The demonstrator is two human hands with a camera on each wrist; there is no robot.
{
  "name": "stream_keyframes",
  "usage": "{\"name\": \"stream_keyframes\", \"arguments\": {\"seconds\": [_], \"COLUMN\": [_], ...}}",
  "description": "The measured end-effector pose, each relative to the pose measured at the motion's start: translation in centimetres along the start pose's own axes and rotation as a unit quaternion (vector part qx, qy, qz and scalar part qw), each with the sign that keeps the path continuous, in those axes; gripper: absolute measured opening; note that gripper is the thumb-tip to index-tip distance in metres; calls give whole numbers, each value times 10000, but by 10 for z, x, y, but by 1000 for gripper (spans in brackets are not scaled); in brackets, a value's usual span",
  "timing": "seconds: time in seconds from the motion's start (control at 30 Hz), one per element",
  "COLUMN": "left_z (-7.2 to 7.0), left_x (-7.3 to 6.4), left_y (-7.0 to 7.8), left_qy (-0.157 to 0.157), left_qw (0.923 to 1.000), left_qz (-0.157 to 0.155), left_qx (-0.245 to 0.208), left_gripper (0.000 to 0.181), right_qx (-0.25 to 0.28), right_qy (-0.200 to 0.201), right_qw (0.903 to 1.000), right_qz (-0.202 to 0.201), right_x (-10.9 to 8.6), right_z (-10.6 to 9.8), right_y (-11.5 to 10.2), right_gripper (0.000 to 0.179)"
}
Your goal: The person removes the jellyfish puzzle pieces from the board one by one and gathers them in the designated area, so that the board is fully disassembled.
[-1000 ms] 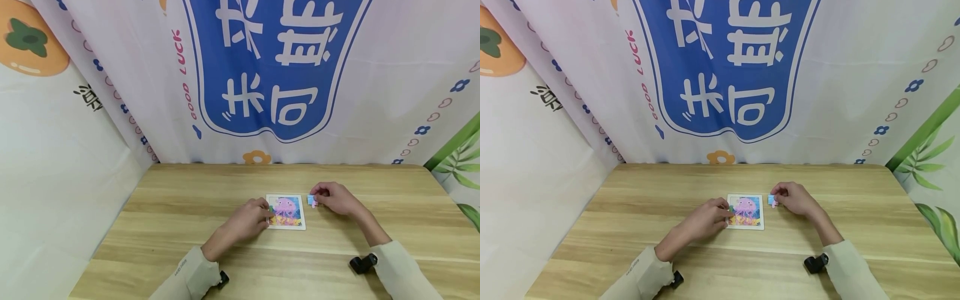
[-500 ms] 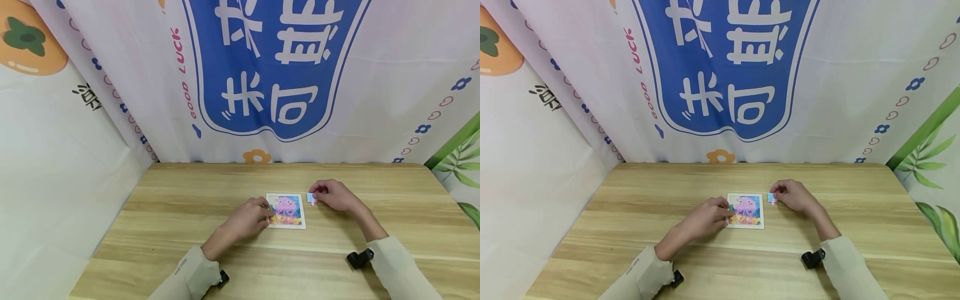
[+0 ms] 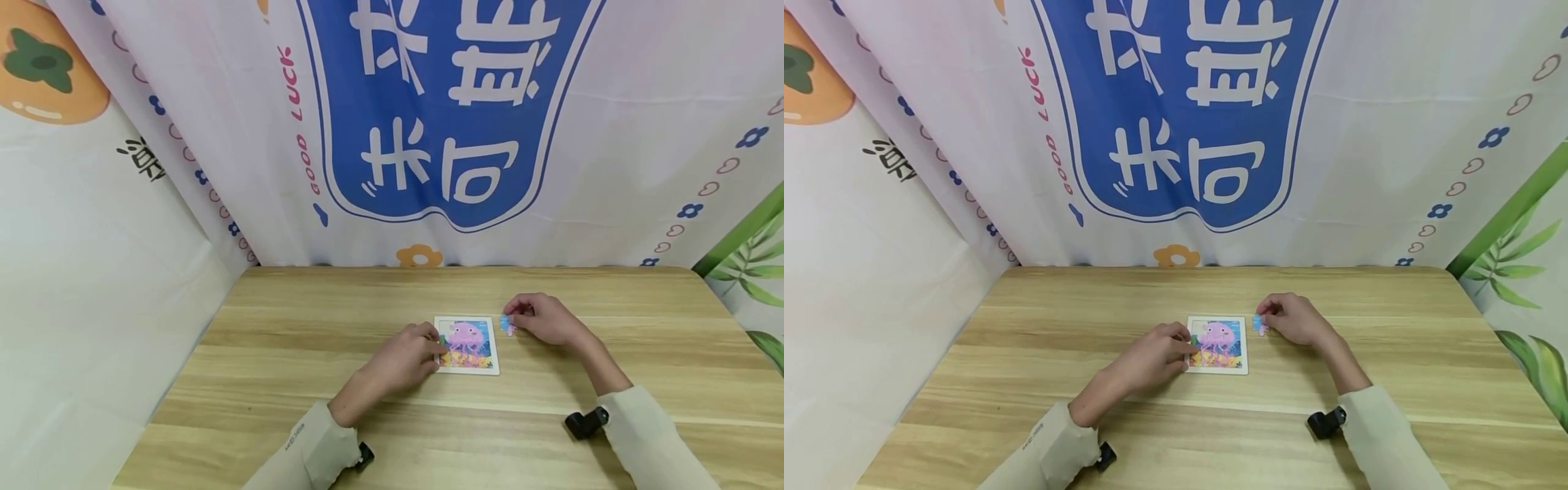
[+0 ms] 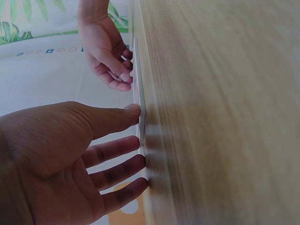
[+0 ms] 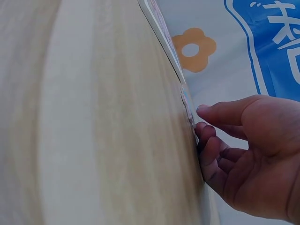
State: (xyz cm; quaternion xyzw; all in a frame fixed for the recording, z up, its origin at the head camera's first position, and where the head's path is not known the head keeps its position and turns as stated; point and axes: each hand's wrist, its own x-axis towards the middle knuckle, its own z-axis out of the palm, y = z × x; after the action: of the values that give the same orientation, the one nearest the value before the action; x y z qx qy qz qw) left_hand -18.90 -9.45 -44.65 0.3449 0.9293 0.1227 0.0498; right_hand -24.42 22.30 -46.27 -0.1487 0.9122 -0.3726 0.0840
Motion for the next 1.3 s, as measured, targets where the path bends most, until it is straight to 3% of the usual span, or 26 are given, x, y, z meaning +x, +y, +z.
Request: {"name": "stream_keyframes", "arguments": {"seconds": [0.43,0.67,0.93,1.3], "left_z": [2,0,0,-3], "left_x": [0,-1,-1,2], "left_y": [-1,1,0,6], "left_qy": [-11,-31,17,-73], "left_qw": [10000,10000,10000,9997], "left_qz": [-44,-86,-1,-53], "left_qx": [9,-40,13,215], "left_gripper": [28,29,29,29], "right_qx": [-5,241,179,325], "right_qy": [161,-28,-164,-329], "right_qw": [9999,9995,9989,9984], "right_qz": [-44,-187,-395,-318], "right_x": [2,5,12,20], "right_z": [5,15,27,37], "right_y": [-11,-22,-34,-46], "right_gripper": [16,17,15,20]}}
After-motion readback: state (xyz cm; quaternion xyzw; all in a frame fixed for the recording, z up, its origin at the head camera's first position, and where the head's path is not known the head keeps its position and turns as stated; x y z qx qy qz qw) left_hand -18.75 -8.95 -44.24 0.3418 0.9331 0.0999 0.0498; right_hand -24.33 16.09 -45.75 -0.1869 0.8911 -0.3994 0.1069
